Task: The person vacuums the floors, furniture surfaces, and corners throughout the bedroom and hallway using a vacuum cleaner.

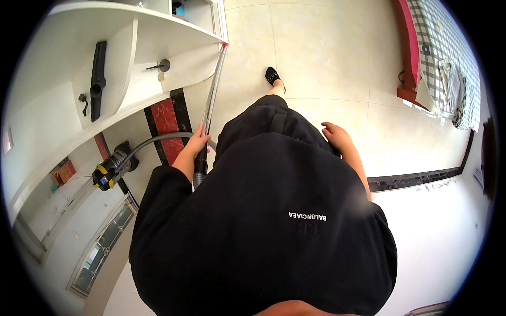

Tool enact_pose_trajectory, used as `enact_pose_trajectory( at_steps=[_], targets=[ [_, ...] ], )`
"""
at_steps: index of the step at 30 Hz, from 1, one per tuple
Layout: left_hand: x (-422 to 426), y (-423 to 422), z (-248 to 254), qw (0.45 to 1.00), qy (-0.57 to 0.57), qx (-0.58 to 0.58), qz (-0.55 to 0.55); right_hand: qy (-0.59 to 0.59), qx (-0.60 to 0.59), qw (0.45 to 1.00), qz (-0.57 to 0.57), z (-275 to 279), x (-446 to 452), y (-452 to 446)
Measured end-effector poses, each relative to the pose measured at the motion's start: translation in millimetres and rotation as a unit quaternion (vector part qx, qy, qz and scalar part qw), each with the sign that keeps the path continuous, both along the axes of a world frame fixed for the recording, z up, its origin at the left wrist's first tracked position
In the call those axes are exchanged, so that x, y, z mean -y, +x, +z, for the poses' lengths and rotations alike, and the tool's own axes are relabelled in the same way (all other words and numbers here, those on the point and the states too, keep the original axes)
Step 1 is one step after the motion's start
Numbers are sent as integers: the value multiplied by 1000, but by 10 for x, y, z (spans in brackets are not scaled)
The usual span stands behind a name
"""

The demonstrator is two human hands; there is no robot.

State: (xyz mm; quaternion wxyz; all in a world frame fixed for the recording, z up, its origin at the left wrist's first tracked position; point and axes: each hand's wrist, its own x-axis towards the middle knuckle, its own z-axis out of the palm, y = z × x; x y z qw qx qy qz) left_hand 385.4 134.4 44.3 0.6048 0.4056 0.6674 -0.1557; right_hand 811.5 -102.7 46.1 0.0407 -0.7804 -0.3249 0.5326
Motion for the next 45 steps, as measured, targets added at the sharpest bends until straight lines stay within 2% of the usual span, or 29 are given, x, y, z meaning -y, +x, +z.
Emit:
enact_pose_trajectory(
  at_steps=[2, 4, 5, 8, 10, 12, 16, 18, 20, 21, 22, 24, 26, 30, 35, 37, 39, 40, 41, 42, 45],
  targets=[
    [-98, 15, 36, 999, 16, -7, -37, -8, -3, 1000, -4, -63, -90, 128],
    [-208, -7, 25, 1000, 7, 1, -27, -37, -77, 989, -120, -169, -123, 292],
    [-251, -28, 17, 1000, 0, 8, -19, -38, -76, 990, -116, -284, -102, 378],
    [-295, -12, 120, 1000, -6, -14, -19, -7, -83, 973, -213, -637, -15, 688],
    [-222, -246, -86, 999, -26, -6, 34, -33, -69, 966, -248, -735, -46, 854],
    [-185, -417, -253, 999, -10, 13, 34, -48, -56, 964, -254, -765, -172, 993],
    [-217, -379, -216, 996, -80, -18, -35, 19, -24, 980, -196, -859, -577, 1148],
    [-157, -286, -149, 972, 21, -94, -213, 37, -17, 986, -163, -788, -852, 1143],
    [-92, -208, -150, 958, 74, -112, -253, 23, -21, 993, -115, -588, -1227, 1096],
    [-54, -160, -169, 967, 74, -95, -223, 6, -24, 997, -69, -561, -1397, 1098],
    [-30, -110, -206, 974, 73, -81, -200, 11, -22, 997, -70, -606, -1517, 1118],
    [41, -48, -248, 981, 73, -59, -168, 58, -3, 997, 47, -738, -1749, 1158],
    [120, 38, -236, 985, 72, -49, -148, 51, 3, 996, 70, -737, -2010, 1179],
    [150, 284, -260, 988, 76, -41, -125, 33, -15, 997, 74, -575, -2410, 1209],
    [124, 597, -245, 991, 73, -51, -100, 40, -22, 992, 117, -773, -2437, 1419],
    [105, 710, -243, 992, 73, -51, -92, -5, -42, 994, 97, -778, -2420, 1545],
    [79, 772, -188, 993, 75, -52, -79, 1, -26, 992, 126, -866, -2332, 1736],
    [86, 795, -170, 993, 75, -52, -71, -19, -37, 994, 98, -926, -2289, 1834],
    [118, 827, -116, 994, 77, -50, -58, 5, -20, 993, 118, -938, -2252, 1963],
    [139, 856, -33, 995, 79, -50, -40, -36, -29, 996, 78, -789, -2297, 2033],
    [119, 983, 149, 996, 70, -47, 0, -8, -14, 999, 39, -801, -2241, 2368]
  ],
)
